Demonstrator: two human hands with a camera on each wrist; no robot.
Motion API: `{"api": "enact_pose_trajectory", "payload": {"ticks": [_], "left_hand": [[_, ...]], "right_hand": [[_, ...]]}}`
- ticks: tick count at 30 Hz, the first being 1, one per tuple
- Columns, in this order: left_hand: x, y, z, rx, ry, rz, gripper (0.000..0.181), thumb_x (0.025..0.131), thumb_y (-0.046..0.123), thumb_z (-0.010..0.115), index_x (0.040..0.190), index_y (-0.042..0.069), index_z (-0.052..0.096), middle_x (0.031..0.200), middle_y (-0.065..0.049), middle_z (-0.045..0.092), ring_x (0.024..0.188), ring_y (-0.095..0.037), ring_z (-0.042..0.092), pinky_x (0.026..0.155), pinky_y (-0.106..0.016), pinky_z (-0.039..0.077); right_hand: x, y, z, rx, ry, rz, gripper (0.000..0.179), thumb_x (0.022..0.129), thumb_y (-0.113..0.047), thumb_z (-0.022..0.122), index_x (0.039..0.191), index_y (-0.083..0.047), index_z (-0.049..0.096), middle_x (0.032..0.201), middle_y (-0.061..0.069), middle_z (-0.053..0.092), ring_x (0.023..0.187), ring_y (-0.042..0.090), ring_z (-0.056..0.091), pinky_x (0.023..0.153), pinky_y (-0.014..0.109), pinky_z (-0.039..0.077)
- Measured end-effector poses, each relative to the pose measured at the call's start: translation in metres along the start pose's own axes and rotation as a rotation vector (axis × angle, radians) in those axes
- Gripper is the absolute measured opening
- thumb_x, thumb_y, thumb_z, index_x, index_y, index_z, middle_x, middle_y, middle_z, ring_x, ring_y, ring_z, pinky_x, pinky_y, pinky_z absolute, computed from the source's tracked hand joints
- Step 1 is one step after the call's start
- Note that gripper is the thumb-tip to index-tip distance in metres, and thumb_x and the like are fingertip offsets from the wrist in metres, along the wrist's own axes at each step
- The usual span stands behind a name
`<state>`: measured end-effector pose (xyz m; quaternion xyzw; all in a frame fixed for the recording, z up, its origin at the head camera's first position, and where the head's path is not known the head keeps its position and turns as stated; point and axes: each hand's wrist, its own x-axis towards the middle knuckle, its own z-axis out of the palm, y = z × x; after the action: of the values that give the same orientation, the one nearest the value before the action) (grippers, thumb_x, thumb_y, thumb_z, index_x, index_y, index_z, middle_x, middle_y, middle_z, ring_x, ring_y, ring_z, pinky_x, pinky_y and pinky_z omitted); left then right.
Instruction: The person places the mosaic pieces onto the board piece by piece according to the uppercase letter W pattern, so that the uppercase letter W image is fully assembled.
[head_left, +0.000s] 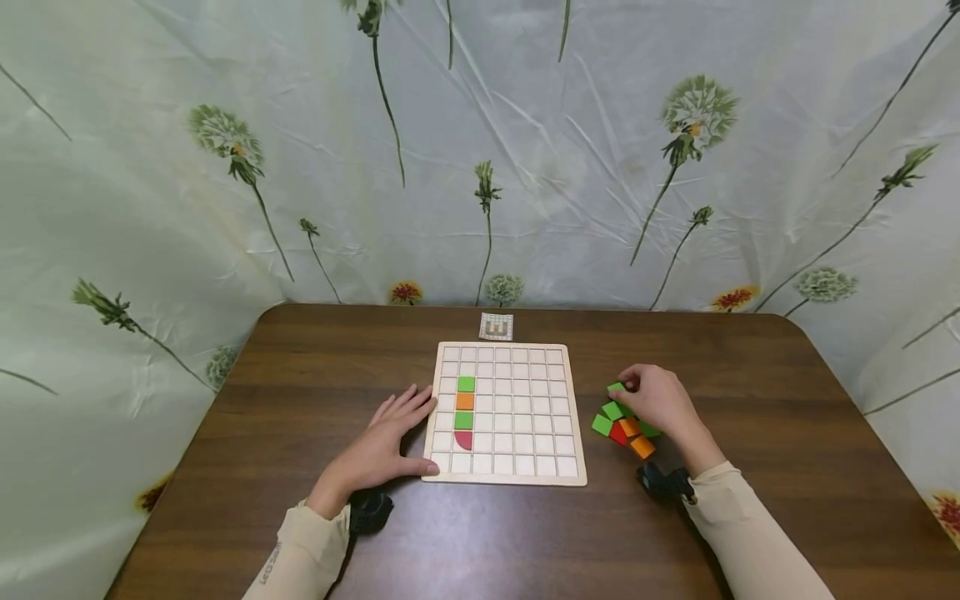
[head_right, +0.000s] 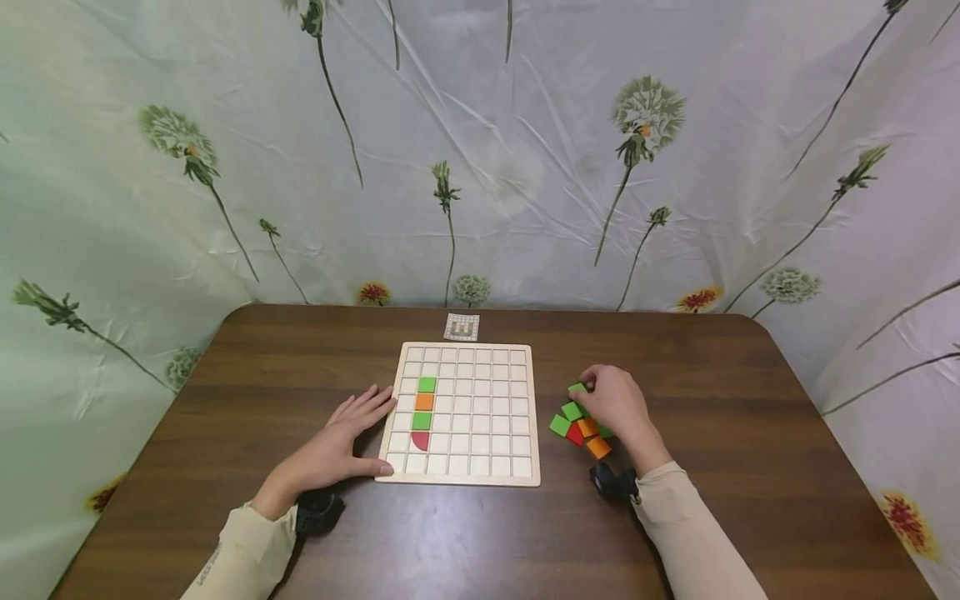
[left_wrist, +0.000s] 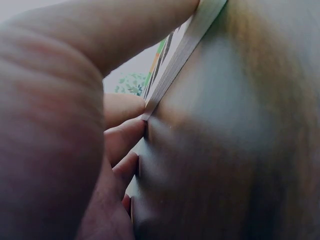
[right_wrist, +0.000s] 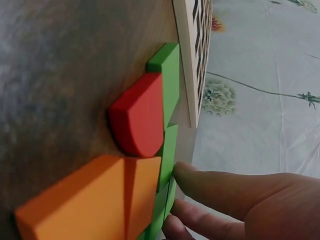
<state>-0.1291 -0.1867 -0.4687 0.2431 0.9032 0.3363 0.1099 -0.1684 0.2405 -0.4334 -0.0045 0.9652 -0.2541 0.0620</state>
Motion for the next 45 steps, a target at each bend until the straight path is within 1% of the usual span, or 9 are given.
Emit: {"api": "enact_pose_trajectory", "payload": {"ticks": [4,10,12,20,26,34,38,42,45], "left_hand": [[-0.001,0.000,0.000,-0.005,-0.001,0.002,0.102,0.077,0.049,0.084,0.156,0.007,0.035,0.166,-0.004,0.022,0.154,-0.031,0.009,0.121,-0.056,0.004],[-0.001,0.000,0.000,-0.007,0.003,0.006,0.102,0.078,0.049,0.084,0.156,0.007,0.035,0.166,-0.004,0.023,0.154,-0.031,0.009,0.121,-0.056,0.004],[-0.001,0.000,0.000,-0.009,0.005,0.008,0.102,0.078,0.049,0.084,0.156,0.007,0.035,0.166,-0.004,0.023,0.154,-0.031,0.009,0.121,-0.056,0.003],[0.000,0.000,-0.001,-0.008,0.006,0.010,0.102,0.078,0.050,0.084,0.157,0.008,0.034,0.166,-0.003,0.022,0.154,-0.030,0.009,0.121,-0.055,0.003],[0.000,-0.001,-0.001,-0.002,0.005,0.002,0.102,0.078,0.050,0.084,0.157,0.008,0.034,0.166,-0.002,0.022,0.154,-0.029,0.009,0.121,-0.055,0.003],[0.000,0.001,0.000,-0.006,-0.001,0.003,0.102,0.078,0.048,0.084,0.157,0.007,0.034,0.166,-0.003,0.022,0.154,-0.030,0.008,0.121,-0.055,0.003],[0.000,0.001,-0.001,-0.007,-0.001,0.008,0.102,0.078,0.047,0.084,0.157,0.008,0.033,0.166,-0.003,0.022,0.154,-0.029,0.008,0.121,-0.054,0.002],[0.000,0.001,-0.001,-0.005,0.002,0.011,0.102,0.078,0.046,0.085,0.157,0.007,0.034,0.166,-0.004,0.022,0.154,-0.030,0.008,0.121,-0.054,0.003],[0.000,0.001,-0.001,-0.006,0.000,0.006,0.102,0.078,0.046,0.085,0.157,0.007,0.034,0.166,-0.004,0.022,0.154,-0.029,0.008,0.121,-0.054,0.003]], "right_hand": [[0.001,0.000,0.002,-0.021,-0.023,-0.011,0.031,0.091,-0.018,0.073,0.112,0.005,0.071,0.099,0.018,0.069,0.085,0.030,0.062,0.079,0.048,0.054],[0.004,0.001,0.000,-0.017,-0.046,-0.132,0.031,0.093,-0.011,0.071,0.119,0.005,0.070,0.108,0.020,0.069,0.092,0.031,0.064,0.082,0.050,0.054],[0.005,0.002,-0.002,-0.011,-0.056,-0.154,0.032,0.093,-0.010,0.071,0.121,0.006,0.069,0.111,0.021,0.067,0.093,0.031,0.063,0.082,0.050,0.054],[0.008,0.006,-0.006,-0.006,-0.092,-0.144,0.032,0.093,-0.010,0.072,0.121,0.005,0.069,0.109,0.020,0.069,0.090,0.029,0.064,0.078,0.047,0.055],[0.011,0.006,-0.005,-0.018,-0.099,-0.146,0.030,0.092,-0.008,0.071,0.119,0.005,0.069,0.106,0.018,0.068,0.089,0.028,0.062,0.078,0.047,0.054],[0.010,0.005,-0.005,-0.041,-0.082,-0.182,0.026,0.094,-0.004,0.068,0.118,0.006,0.068,0.106,0.019,0.068,0.091,0.030,0.062,0.083,0.051,0.053],[0.007,0.003,-0.006,-0.044,-0.047,-0.206,0.027,0.095,-0.005,0.068,0.120,0.005,0.067,0.108,0.020,0.067,0.094,0.033,0.061,0.085,0.053,0.052],[0.001,-0.004,-0.005,-0.029,-0.001,-0.247,0.028,0.094,-0.006,0.069,0.121,0.003,0.067,0.111,0.020,0.066,0.099,0.036,0.061,0.084,0.054,0.051],[-0.004,-0.013,-0.002,-0.009,0.015,-0.286,0.027,0.094,-0.006,0.069,0.121,0.002,0.068,0.113,0.020,0.066,0.100,0.036,0.061,0.084,0.054,0.051]]}}
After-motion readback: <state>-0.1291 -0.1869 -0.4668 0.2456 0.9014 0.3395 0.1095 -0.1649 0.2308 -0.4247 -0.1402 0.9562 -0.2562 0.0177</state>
